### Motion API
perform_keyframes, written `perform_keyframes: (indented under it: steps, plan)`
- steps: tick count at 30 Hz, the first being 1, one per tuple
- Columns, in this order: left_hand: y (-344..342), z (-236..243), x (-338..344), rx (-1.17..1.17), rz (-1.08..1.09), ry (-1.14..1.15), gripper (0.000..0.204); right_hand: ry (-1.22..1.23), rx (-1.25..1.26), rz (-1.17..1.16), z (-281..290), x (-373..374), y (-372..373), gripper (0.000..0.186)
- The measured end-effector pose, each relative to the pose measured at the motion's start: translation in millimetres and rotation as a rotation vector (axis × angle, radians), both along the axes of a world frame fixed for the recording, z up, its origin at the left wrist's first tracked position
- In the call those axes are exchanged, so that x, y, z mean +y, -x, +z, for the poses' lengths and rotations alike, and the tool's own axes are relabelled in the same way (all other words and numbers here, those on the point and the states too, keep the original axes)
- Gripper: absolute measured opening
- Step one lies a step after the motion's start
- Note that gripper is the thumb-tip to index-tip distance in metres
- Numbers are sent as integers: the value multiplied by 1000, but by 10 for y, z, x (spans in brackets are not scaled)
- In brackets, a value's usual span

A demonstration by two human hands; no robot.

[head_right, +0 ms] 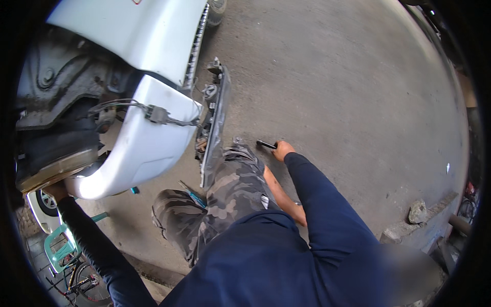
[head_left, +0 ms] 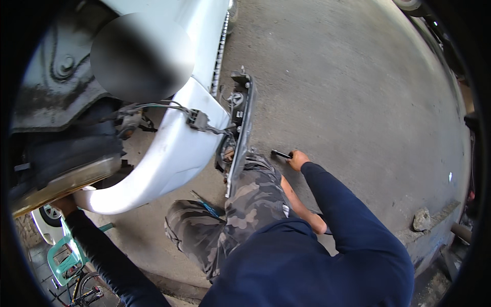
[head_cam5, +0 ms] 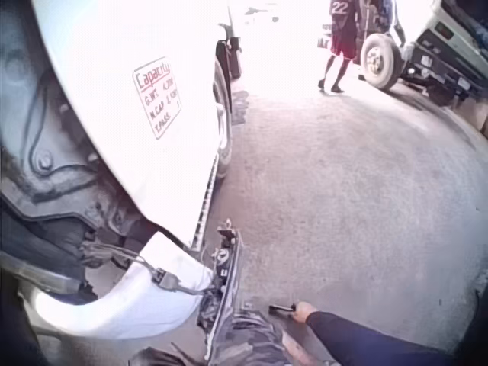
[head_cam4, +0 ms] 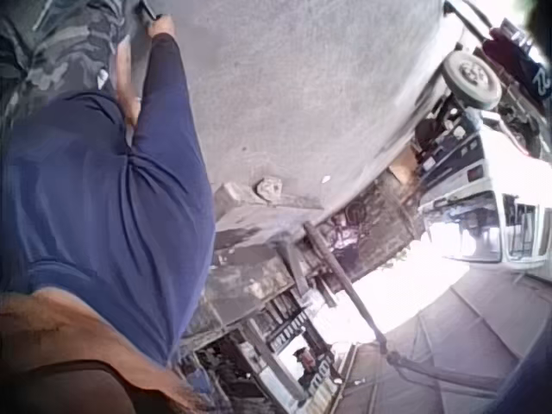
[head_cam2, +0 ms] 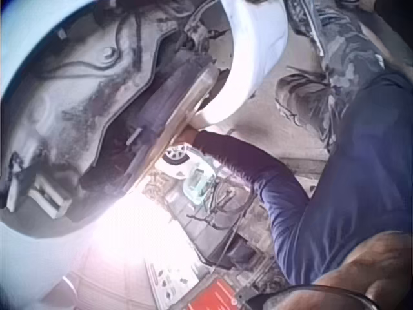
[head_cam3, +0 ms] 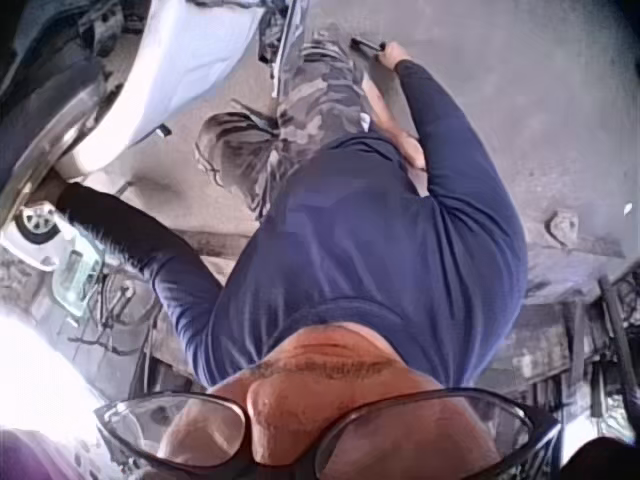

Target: The person removes the headlight assembly from a white truck using a screwdriver. They unscrew fasteners, detach the headlight, and set it aside before walking into the workshop area.

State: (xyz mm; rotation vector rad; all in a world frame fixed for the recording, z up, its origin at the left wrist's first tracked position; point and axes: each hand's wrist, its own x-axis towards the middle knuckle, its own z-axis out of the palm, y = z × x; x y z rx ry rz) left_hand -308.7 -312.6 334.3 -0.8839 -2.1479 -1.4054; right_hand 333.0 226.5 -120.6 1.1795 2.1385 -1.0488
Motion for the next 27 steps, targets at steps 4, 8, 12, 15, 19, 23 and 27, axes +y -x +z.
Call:
perform_keyframes:
  steps: [4,8,12,15,19,23,27]
  plan:
    - [-60,28,41,-59,61,-28,53,65,-21,-94,-184,-129,1,38]
    - [-105,133,59,-97,78,-65,53,122,29,-37,-138,-316,69,39]
    - [-111,135,138,-138,77,-119,53,108,-107,-81,-91,-356,62,38]
    - [-151,137,210,-96,106,-98,52,95,39,8,-106,-352,170,33]
    - [-210,205,316,-184,91,-188,52,255,247,-224,-63,-333,518,29]
    - [-306,294,385,-219,117,-238,52,228,109,-156,91,-349,930,52]
    - [-460,359,440,-264,134,-266,51,154,49,-103,164,-379,1360,80]
